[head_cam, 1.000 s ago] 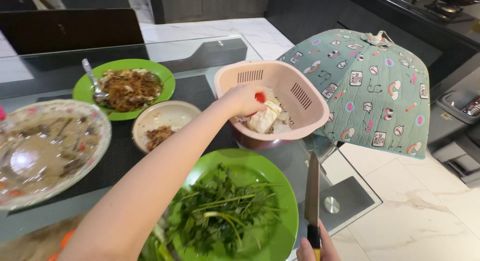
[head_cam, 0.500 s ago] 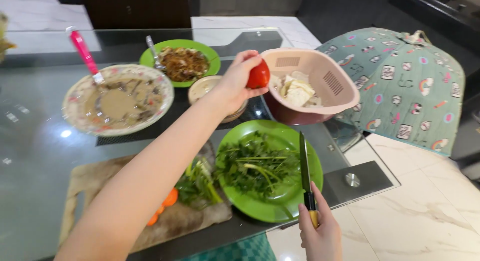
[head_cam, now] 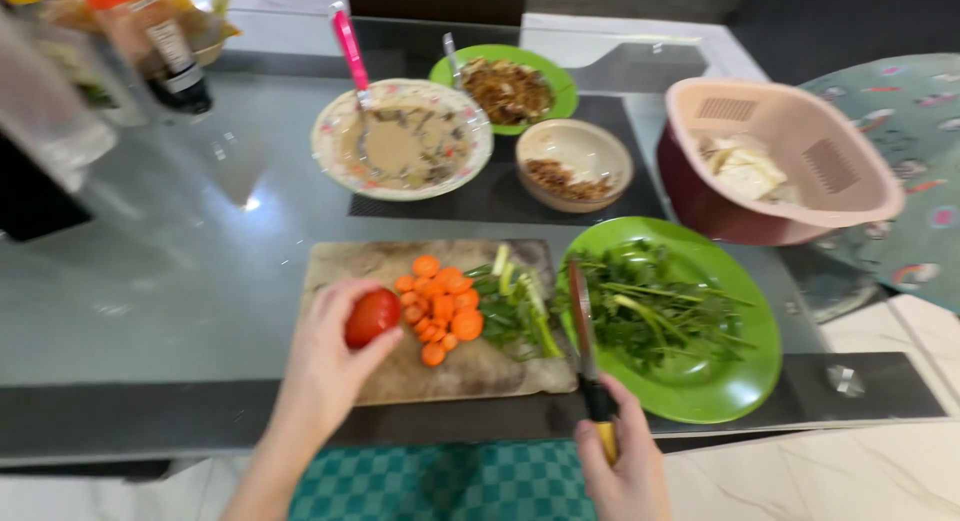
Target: The person slices a carrot into rounds on a wooden cutting board using a knife, then cuts a tomato into wedges.
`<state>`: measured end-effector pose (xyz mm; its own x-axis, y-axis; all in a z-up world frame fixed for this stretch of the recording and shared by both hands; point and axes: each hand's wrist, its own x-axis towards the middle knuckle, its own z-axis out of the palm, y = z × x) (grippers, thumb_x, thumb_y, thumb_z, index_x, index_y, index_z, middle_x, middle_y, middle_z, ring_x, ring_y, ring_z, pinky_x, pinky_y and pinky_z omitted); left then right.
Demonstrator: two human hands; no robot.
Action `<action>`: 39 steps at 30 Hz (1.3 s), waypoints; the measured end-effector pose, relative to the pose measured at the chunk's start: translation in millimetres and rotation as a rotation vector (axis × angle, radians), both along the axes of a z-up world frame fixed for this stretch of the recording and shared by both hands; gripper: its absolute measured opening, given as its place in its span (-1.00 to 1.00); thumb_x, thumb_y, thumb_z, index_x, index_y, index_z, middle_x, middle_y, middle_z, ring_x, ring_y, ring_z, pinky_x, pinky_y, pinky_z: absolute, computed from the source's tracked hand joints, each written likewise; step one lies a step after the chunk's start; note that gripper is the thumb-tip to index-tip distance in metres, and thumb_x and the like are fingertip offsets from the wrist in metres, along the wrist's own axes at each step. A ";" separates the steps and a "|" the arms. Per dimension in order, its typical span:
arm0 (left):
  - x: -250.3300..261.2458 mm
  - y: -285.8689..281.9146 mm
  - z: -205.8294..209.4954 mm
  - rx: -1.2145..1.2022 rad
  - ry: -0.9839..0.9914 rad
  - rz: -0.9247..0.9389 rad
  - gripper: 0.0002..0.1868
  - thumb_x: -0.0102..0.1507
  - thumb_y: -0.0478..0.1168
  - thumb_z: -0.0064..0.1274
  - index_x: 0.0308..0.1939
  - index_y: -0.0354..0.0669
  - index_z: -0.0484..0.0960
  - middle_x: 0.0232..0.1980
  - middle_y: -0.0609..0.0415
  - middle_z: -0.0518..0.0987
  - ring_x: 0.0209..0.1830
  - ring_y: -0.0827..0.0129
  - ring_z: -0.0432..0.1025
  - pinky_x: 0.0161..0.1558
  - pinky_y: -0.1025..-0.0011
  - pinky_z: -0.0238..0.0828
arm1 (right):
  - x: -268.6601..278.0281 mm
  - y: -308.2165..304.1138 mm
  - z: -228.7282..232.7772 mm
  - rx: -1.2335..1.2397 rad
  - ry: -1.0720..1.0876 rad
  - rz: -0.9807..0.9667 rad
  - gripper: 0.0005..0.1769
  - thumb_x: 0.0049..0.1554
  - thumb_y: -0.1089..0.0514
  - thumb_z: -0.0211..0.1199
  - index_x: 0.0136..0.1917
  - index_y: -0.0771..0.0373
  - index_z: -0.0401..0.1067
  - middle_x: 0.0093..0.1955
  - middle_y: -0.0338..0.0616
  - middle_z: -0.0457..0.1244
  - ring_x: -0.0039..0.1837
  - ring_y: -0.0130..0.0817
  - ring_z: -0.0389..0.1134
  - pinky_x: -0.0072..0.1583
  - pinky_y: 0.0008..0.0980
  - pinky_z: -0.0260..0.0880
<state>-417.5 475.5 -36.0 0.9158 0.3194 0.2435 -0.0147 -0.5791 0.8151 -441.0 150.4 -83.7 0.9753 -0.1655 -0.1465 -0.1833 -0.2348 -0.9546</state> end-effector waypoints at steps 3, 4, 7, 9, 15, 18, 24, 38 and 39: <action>-20.3 0.0 -23.1 0.248 -0.032 -0.009 -0.38 0.10 -0.15 0.35 0.22 -0.04 0.49 0.22 -0.09 0.55 0.17 0.01 0.47 0.16 0.21 0.46 | -10.8 41.1 -5.2 -0.055 0.018 0.156 -0.37 0.07 0.21 0.30 0.40 0.02 0.25 -0.48 -0.28 0.30 -0.54 -0.60 0.15 -0.46 -0.49 0.11; -23.6 -2.1 -27.7 0.218 -0.048 -0.034 -0.29 0.10 -0.12 0.33 0.29 -0.12 0.40 0.21 -0.13 0.52 0.21 -0.03 0.42 0.19 0.17 0.40 | -14.1 52.8 -4.6 -0.078 0.113 0.221 -0.44 0.09 0.17 0.34 0.34 0.03 0.27 -0.43 -0.23 0.35 -0.52 -0.53 0.20 -0.42 -0.46 0.18; -31.9 -0.2 -33.1 0.191 -0.049 -0.068 -0.20 0.15 -0.07 0.28 0.38 -0.22 0.27 0.24 -0.19 0.46 0.27 -0.08 0.34 0.23 0.12 0.31 | -21.4 84.9 -3.2 -0.101 0.009 0.349 -0.57 0.12 0.17 0.35 0.24 0.12 0.32 -0.28 -0.17 0.42 -0.34 -0.50 0.36 -0.24 -0.47 0.36; -34.9 0.1 -33.8 0.191 -0.040 -0.079 -0.20 0.19 -0.06 0.26 0.39 -0.25 0.23 0.27 -0.22 0.42 0.31 -0.09 0.31 0.26 0.12 0.27 | -23.6 98.2 1.0 -0.101 -0.197 0.404 -0.63 0.13 0.20 0.33 0.19 0.21 0.36 -0.17 -0.18 0.44 -0.19 -0.53 0.46 -0.09 -0.52 0.48; -40.4 3.0 -24.6 0.068 -0.022 -0.047 -0.30 0.19 -0.11 0.22 0.37 -0.19 0.32 0.37 -0.12 0.41 0.32 -0.04 0.39 0.23 0.18 0.37 | -24.5 117.8 24.2 -0.245 0.073 0.459 -0.29 0.18 0.19 0.26 0.57 -0.07 0.23 -0.14 0.00 0.43 -0.11 -0.22 0.45 0.09 -0.42 0.43; -40.1 1.6 -25.0 0.043 -0.035 -0.050 -0.27 0.16 -0.11 0.27 0.34 -0.22 0.34 0.33 -0.12 0.43 0.28 -0.05 0.42 0.18 0.16 0.40 | -24.8 124.1 27.4 -0.226 -0.275 0.506 -0.38 0.18 0.27 0.25 0.50 0.07 0.31 0.27 0.07 0.42 0.34 -0.17 0.45 0.22 -0.37 0.38; -38.3 3.9 -26.2 0.080 -0.111 -0.005 -0.35 0.16 -0.12 0.27 0.27 -0.25 0.44 0.28 -0.12 0.49 0.22 -0.01 0.47 0.16 0.19 0.42 | -24.4 131.4 35.0 -0.250 -0.100 0.475 -0.32 0.16 0.22 0.23 0.54 -0.10 0.31 0.21 0.00 0.43 0.32 -0.22 0.47 0.22 -0.41 0.39; -37.0 6.3 -25.0 -0.032 -0.104 0.018 -0.40 0.08 -0.19 0.36 0.17 -0.22 0.53 0.10 -0.09 0.64 0.05 0.11 0.60 0.07 0.26 0.52 | -28.5 138.4 41.7 -0.479 -0.068 0.435 -0.26 0.13 0.18 0.28 0.53 -0.29 0.31 -0.20 -0.06 0.39 -0.19 -0.17 0.48 -0.03 -0.44 0.47; -37.0 6.6 -25.2 -0.033 -0.101 0.017 -0.40 0.08 -0.19 0.36 0.17 -0.22 0.53 0.10 -0.09 0.64 0.05 0.11 0.60 0.07 0.26 0.52 | -28.1 138.5 42.7 -0.480 -0.064 0.435 -0.26 0.13 0.18 0.28 0.53 -0.29 0.31 -0.20 -0.06 0.39 -0.19 -0.17 0.48 -0.03 -0.44 0.47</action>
